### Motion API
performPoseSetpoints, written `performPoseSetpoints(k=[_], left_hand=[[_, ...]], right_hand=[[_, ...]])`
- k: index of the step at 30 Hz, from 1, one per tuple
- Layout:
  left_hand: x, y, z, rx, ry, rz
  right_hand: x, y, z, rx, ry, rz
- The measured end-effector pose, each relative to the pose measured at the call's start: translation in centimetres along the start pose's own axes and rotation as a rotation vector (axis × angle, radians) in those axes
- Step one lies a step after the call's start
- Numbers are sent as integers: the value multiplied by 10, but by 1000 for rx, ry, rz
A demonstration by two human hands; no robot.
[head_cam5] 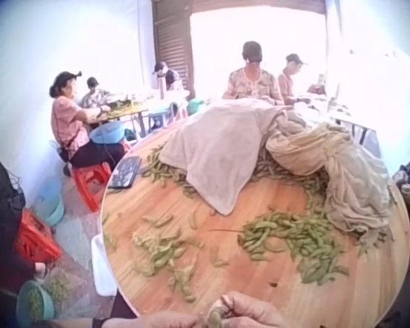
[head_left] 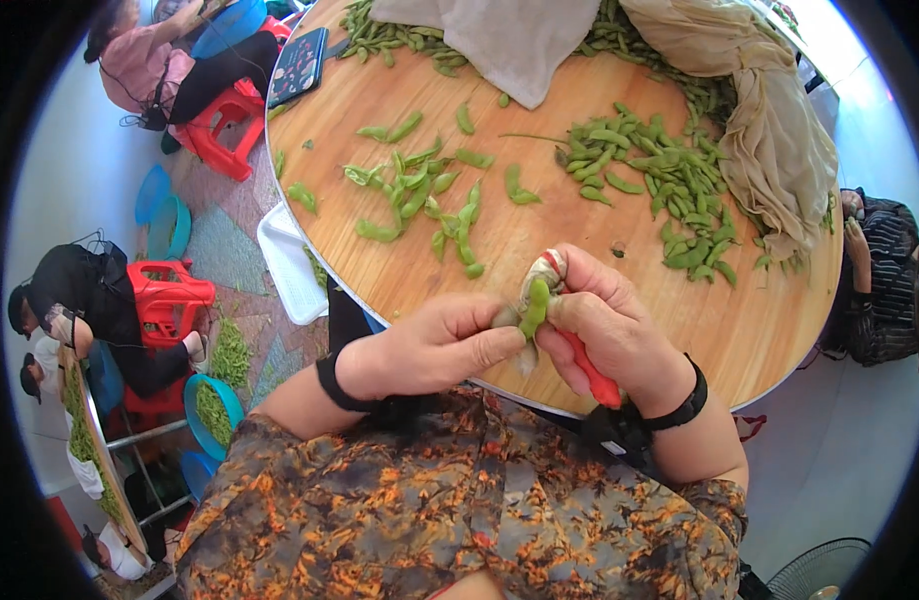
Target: The person peels edamame pods by hand, placing the beans into a blue bowl and the empty pods onto the table. They then gather the remaining edamame pods from the table and place them into a white basket.
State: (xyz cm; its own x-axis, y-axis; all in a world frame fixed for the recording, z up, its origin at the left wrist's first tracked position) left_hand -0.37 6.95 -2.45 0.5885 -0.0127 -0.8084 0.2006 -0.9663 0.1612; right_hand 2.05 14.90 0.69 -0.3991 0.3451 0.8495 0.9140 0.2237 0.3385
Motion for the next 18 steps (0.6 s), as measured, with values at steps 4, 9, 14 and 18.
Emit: performPoseSetpoints(k=[4,9,14,18], left_hand=[[-57,11,0,-265,-849,-352],[-46,2,3,-146,-875,-301],[-19,-4,2,-66,-410,-122],[-14,-2,-5,36,-185,81]], right_hand=[[16,6,17,-326,798,336],[23,15,-12,-385,1210,661],[14,4,-5,-195,1034,601],[-5,-1,1,28,599,-5]])
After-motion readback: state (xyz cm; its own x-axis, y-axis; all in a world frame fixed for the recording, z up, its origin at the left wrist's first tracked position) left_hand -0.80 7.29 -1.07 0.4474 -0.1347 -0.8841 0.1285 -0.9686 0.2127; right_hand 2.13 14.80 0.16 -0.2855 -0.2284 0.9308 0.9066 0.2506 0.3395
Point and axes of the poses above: each hand's wrist, its own y-axis away from the middle knuckle, its own z-axis out of the back of the hand, x = y × z, the point moved 9 cm from there along -y, towards the middle knuckle, and after that the axes turned 10 degrees about y, right-handed, at the moved point
